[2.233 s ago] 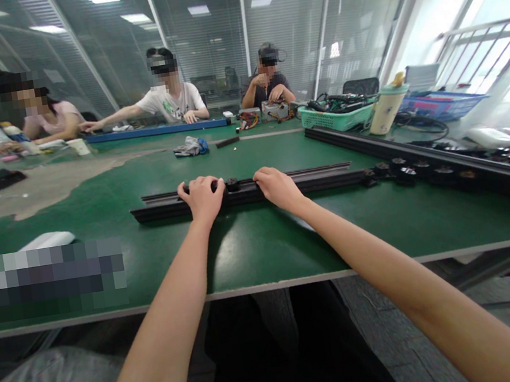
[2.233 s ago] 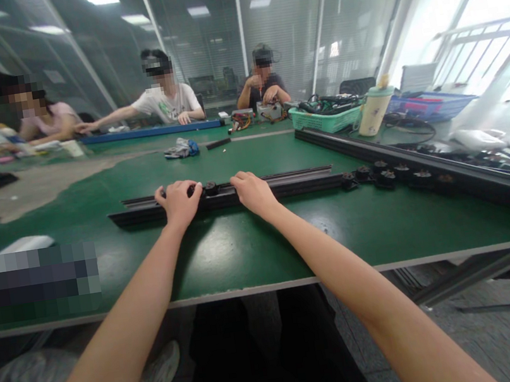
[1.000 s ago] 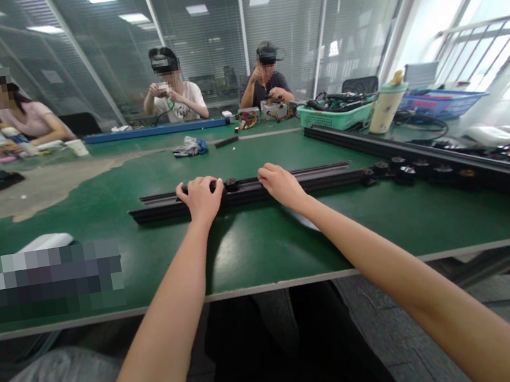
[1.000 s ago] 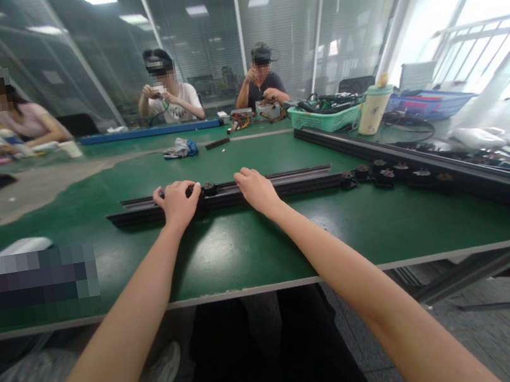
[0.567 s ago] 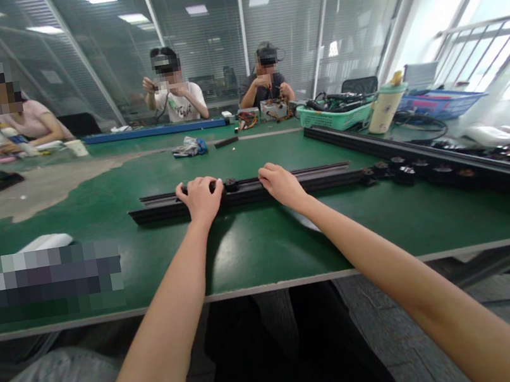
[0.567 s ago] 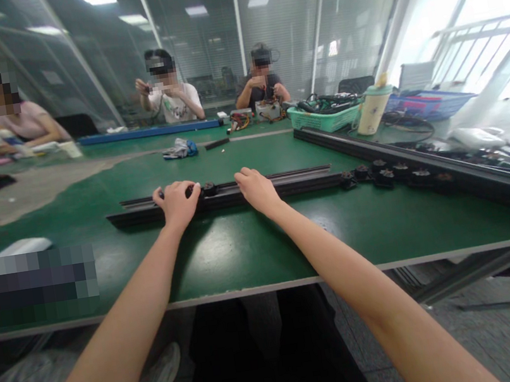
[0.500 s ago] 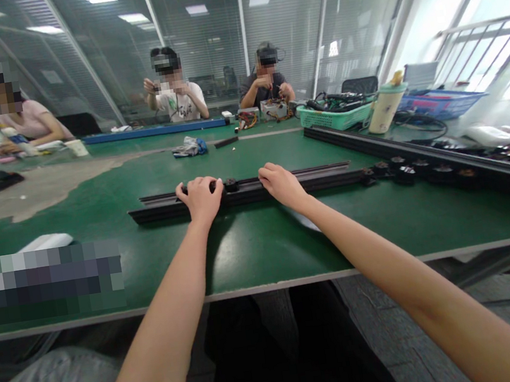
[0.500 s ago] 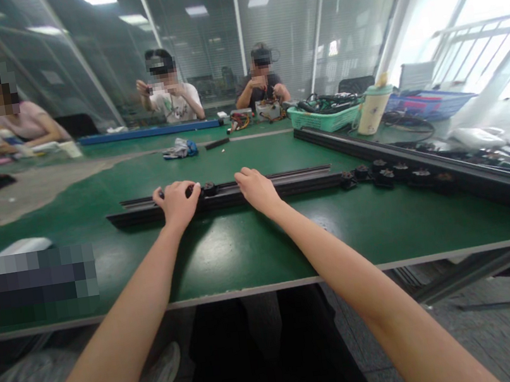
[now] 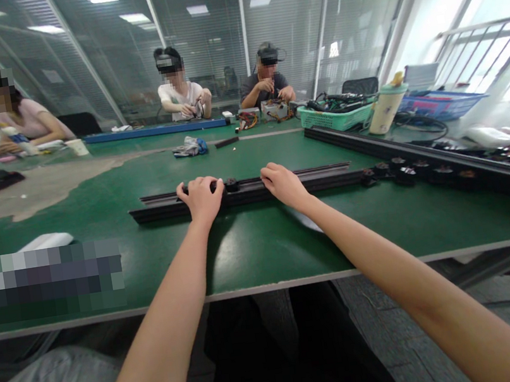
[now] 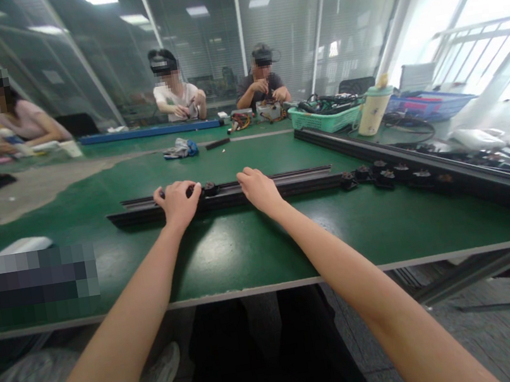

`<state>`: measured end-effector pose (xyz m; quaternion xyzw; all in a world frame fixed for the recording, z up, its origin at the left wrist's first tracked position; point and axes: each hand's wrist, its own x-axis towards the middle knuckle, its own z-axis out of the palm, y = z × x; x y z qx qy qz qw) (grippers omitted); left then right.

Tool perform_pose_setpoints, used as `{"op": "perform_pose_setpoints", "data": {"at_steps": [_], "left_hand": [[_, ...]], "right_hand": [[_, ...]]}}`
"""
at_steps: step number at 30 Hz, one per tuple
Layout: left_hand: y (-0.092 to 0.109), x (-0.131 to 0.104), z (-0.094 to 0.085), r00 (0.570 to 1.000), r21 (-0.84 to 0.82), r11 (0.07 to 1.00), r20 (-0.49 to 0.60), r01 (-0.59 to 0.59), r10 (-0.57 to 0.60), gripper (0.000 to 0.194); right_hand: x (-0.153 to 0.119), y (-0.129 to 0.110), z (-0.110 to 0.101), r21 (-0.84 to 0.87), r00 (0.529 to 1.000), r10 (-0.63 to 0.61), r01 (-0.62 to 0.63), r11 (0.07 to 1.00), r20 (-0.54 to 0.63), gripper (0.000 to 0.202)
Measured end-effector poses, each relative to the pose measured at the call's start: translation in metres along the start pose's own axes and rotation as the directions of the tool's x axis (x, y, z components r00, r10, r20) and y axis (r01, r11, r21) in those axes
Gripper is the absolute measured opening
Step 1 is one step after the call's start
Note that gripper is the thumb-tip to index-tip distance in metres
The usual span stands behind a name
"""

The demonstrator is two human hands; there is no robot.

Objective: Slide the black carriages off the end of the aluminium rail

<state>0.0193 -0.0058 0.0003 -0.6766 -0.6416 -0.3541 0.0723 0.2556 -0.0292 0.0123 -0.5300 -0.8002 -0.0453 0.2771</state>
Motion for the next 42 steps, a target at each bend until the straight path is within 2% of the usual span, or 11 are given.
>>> {"op": "perform_pose_setpoints", "data": {"at_steps": [42], "left_hand": [[-0.0006,0.0009,0.0006,1.0,0.009,1.0,-0.003,-0.002,0.002,0.029]], "right_hand": [[-0.0006,0.0076,-0.0054,-0.006,1.0,0.026,-0.026,1.0,-0.015,0.025]]}}
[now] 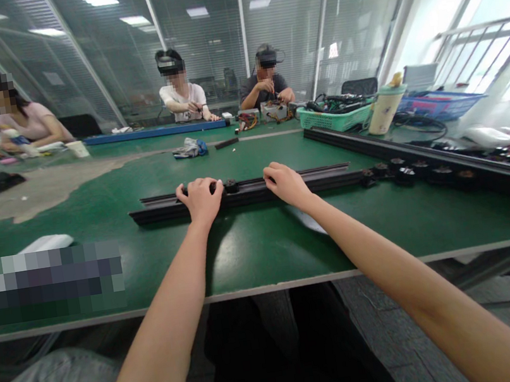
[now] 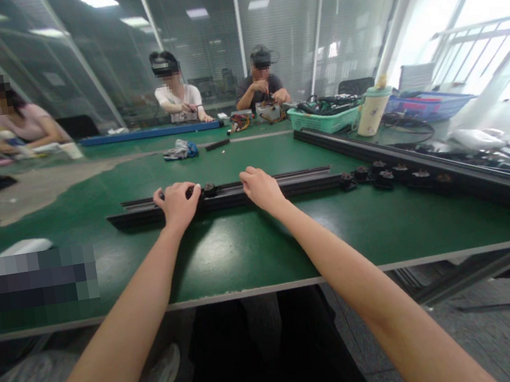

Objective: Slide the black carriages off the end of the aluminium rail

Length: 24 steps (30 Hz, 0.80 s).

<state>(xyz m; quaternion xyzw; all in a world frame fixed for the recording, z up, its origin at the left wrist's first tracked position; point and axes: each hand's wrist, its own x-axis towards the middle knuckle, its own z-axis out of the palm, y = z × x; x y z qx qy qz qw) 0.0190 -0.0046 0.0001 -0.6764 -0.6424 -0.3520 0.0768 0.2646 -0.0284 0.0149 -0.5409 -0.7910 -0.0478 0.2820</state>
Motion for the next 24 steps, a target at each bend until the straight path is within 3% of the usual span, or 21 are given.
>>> {"op": "perform_pose_setpoints", "data": {"at_steps": [24], "left_hand": [[-0.0005,0.0,0.0018,1.0,0.01,1.0,-0.009,0.0,0.0,0.031]], "right_hand": [[-0.0009,0.0015,-0.0045,0.023,1.0,0.022,-0.022,0.999,0.002,0.022]]}}
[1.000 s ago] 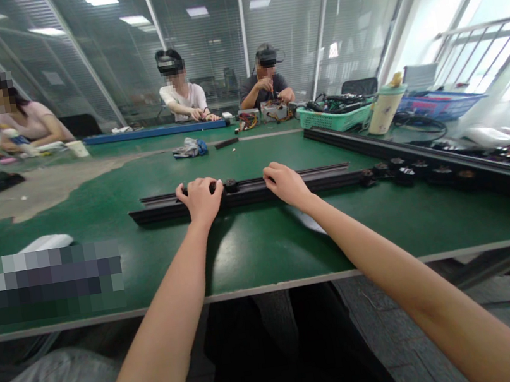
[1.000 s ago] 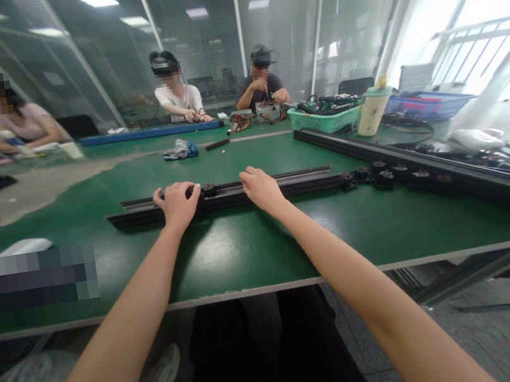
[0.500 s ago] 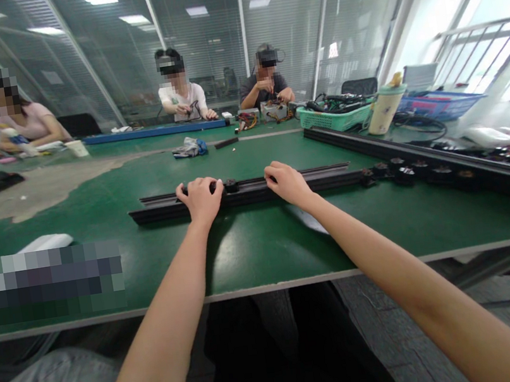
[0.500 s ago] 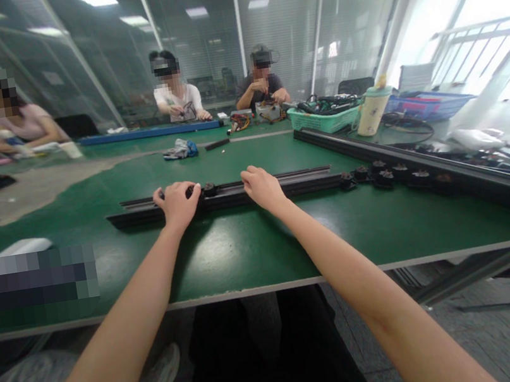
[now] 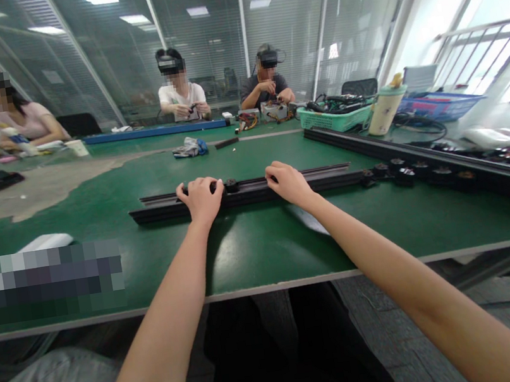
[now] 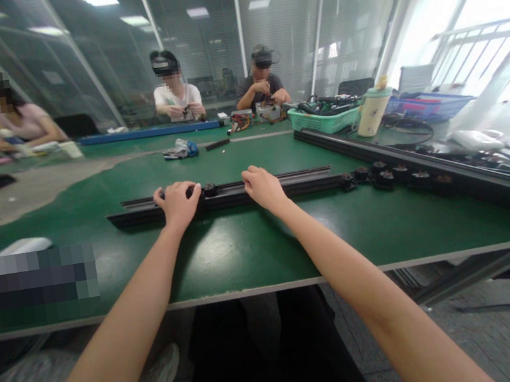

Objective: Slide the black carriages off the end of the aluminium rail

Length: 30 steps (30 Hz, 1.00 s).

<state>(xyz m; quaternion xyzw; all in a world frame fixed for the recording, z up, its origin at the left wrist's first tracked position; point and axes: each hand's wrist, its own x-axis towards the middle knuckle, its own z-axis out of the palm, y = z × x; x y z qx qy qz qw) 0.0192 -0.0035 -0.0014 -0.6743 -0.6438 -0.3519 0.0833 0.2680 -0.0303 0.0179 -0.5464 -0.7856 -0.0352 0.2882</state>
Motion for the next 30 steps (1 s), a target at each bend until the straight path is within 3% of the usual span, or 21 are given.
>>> {"op": "perform_pose_setpoints", "data": {"at_steps": [30], "left_hand": [[-0.0005,0.0003,-0.0004,1.0,-0.015,1.0,0.005,0.002,-0.002,0.029]], "right_hand": [[-0.0002,0.0059,-0.0005,0.02,1.0,0.017,-0.017,1.0,-0.013,0.021]]}}
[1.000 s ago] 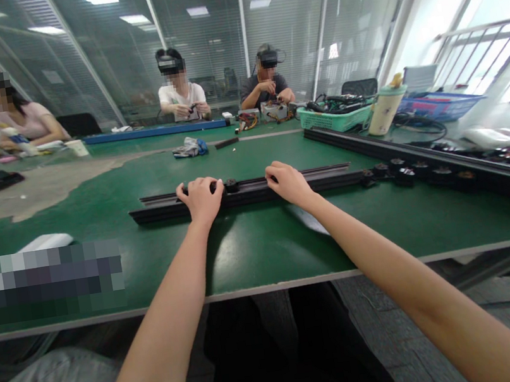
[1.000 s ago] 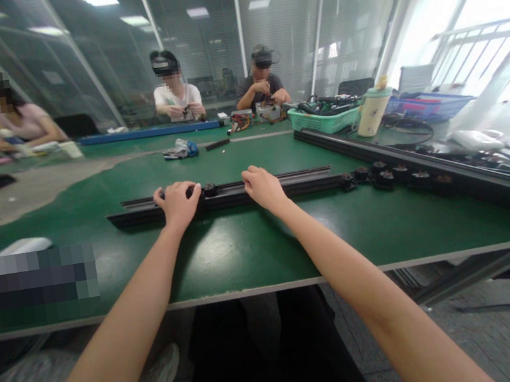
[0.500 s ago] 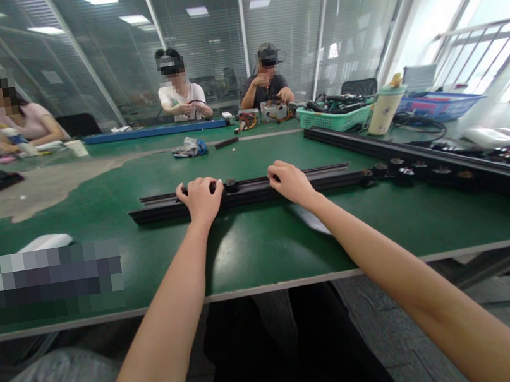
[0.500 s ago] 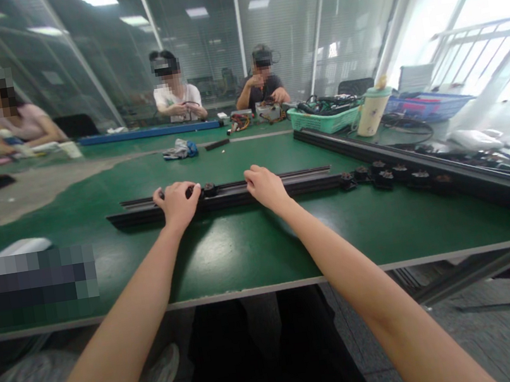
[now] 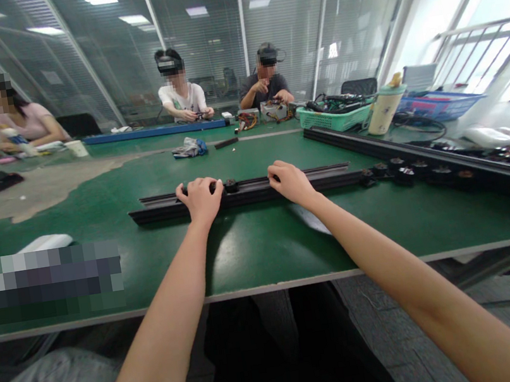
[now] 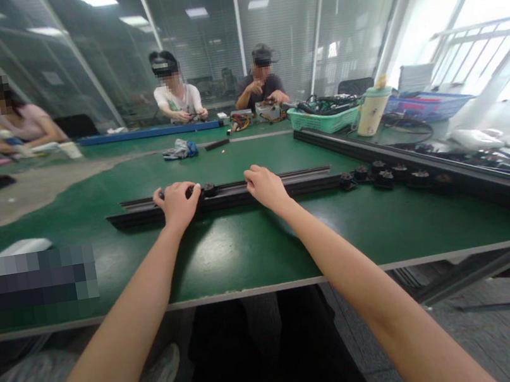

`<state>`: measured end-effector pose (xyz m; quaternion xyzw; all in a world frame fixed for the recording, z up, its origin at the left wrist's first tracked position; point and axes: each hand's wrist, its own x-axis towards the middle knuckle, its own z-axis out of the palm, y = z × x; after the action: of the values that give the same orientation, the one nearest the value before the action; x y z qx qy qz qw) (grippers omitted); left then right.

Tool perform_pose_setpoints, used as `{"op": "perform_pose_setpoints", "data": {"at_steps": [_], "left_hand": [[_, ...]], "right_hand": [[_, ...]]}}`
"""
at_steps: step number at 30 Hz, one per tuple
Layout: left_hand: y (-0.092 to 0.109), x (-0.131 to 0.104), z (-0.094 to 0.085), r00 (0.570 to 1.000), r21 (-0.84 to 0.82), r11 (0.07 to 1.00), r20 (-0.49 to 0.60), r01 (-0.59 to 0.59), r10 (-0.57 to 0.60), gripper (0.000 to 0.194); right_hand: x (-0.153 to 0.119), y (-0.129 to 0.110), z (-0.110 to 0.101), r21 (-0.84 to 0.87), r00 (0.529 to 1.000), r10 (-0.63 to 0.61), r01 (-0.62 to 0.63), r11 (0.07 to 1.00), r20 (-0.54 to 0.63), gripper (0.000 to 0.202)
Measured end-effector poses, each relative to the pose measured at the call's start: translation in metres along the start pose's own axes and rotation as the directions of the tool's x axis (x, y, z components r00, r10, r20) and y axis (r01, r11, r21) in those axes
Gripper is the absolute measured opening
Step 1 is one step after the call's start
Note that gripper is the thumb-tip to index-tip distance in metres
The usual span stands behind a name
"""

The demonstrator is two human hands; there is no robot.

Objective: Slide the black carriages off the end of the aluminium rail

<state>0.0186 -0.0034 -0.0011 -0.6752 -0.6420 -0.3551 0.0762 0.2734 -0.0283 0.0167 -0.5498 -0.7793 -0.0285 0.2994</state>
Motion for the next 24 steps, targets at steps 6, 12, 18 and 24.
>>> {"op": "perform_pose_setpoints", "data": {"at_steps": [6,12,18,24], "left_hand": [[-0.0015,0.0005,0.0017,1.0,-0.005,1.0,-0.007,-0.001,0.001,0.029],[-0.0009,0.0007,0.0013,1.0,0.005,1.0,-0.001,0.005,-0.005,0.029],[0.0003,-0.0002,-0.0009,1.0,0.0,1.0,0.005,0.002,-0.002,0.031],[0.0015,-0.0003,-0.002,1.0,0.004,1.0,0.008,0.008,-0.008,0.031]], "right_hand": [[-0.0003,-0.0001,-0.0003,-0.005,1.0,0.001,-0.001,1.0,0.004,0.021],[-0.0003,0.0004,-0.0015,-0.004,1.0,0.002,-0.002,1.0,0.009,0.021],[-0.0002,0.0024,-0.0017,0.011,1.0,-0.005,0.005,1.0,-0.002,0.02],[0.0004,0.0031,-0.0017,0.014,1.0,0.0,0.0,1.0,-0.001,0.02]]}}
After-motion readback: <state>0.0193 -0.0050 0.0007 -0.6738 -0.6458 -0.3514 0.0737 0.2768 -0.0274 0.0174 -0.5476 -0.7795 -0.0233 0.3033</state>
